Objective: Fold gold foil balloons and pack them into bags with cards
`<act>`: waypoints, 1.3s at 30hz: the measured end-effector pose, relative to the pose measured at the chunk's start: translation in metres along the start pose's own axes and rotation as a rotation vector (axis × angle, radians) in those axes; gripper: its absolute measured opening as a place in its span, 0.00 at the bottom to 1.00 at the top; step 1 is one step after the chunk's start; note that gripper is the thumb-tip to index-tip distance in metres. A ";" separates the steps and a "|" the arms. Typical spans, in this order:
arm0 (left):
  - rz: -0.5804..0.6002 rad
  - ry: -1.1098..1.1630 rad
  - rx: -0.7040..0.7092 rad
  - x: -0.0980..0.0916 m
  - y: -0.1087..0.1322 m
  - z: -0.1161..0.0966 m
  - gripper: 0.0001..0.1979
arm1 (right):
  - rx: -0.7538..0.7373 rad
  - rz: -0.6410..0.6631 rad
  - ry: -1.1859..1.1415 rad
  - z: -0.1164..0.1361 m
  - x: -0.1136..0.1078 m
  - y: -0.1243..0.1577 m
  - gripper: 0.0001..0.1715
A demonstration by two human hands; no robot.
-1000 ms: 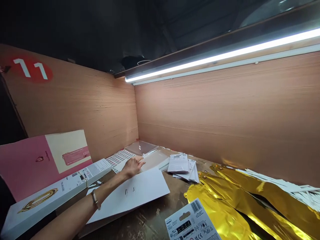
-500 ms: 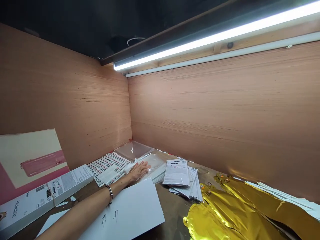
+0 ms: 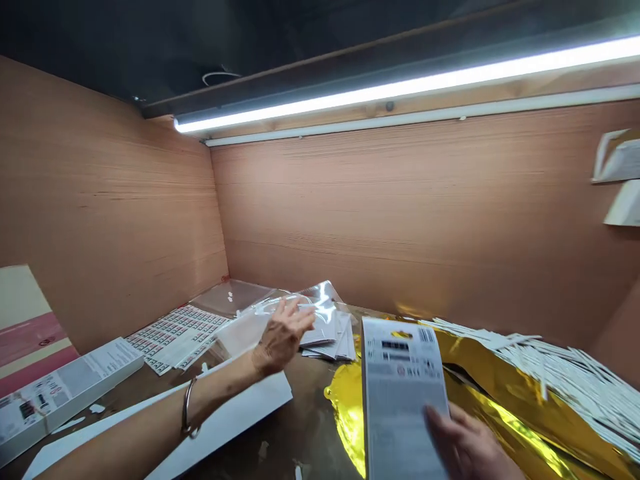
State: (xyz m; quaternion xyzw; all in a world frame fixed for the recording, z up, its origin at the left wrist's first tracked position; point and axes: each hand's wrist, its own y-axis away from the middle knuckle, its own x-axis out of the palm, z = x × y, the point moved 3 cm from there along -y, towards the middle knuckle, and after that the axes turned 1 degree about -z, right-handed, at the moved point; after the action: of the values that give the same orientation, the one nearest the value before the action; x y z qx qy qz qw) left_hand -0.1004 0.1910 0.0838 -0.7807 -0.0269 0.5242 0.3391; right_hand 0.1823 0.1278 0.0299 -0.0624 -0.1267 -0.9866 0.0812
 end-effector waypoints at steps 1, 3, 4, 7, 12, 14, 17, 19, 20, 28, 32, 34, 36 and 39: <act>0.007 -0.130 0.143 0.008 0.007 -0.029 0.10 | -0.029 -0.012 -0.137 0.008 -0.001 -0.003 0.24; -0.006 -0.252 0.302 0.026 0.030 -0.078 0.12 | -0.043 -0.010 -0.310 0.015 -0.002 -0.008 0.20; -0.014 -0.251 0.323 0.035 0.042 -0.097 0.14 | -0.028 0.001 -0.345 0.014 -0.003 -0.009 0.18; -0.016 -0.128 0.281 0.051 0.077 -0.129 0.19 | 0.046 0.015 -0.333 0.000 -0.008 -0.006 0.12; -0.132 0.201 0.075 0.033 0.098 -0.123 0.27 | 0.053 0.072 -0.213 -0.005 -0.029 0.013 0.12; -0.123 0.409 -0.220 0.021 0.093 -0.108 0.33 | 0.022 0.107 -0.146 0.006 -0.034 0.021 0.14; 0.180 0.842 -0.585 0.021 0.085 -0.100 0.34 | -0.019 0.150 -0.076 0.025 -0.032 0.031 0.16; 0.367 1.058 -0.706 0.029 0.085 -0.105 0.34 | -0.022 0.186 -0.063 0.035 -0.027 0.035 0.15; 0.409 1.127 -0.739 0.034 0.086 -0.108 0.34 | -0.022 0.208 -0.067 0.040 -0.025 0.037 0.15; 0.586 1.545 -0.629 0.060 0.095 -0.130 0.15 | -0.071 0.349 -0.009 0.061 -0.015 0.041 0.15; 0.609 1.609 -0.699 0.060 0.104 -0.143 0.06 | -0.085 0.376 0.005 0.063 -0.011 0.037 0.14; 0.566 1.658 -0.760 0.061 0.112 -0.150 0.05 | -0.077 0.344 0.014 0.062 -0.012 0.033 0.13; 0.503 1.693 -0.827 0.063 0.118 -0.154 0.07 | -0.076 0.264 0.038 0.062 -0.017 0.029 0.14; 0.376 1.677 -0.967 0.066 0.123 -0.147 0.11 | -0.110 0.038 0.062 0.065 -0.036 0.028 0.14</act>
State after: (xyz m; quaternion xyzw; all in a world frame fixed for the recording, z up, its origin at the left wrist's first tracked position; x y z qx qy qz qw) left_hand 0.0141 0.0490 -0.0052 -0.9456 0.1354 -0.2214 -0.1961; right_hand 0.2286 0.1236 0.0940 -0.0385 -0.0685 -0.9919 0.1001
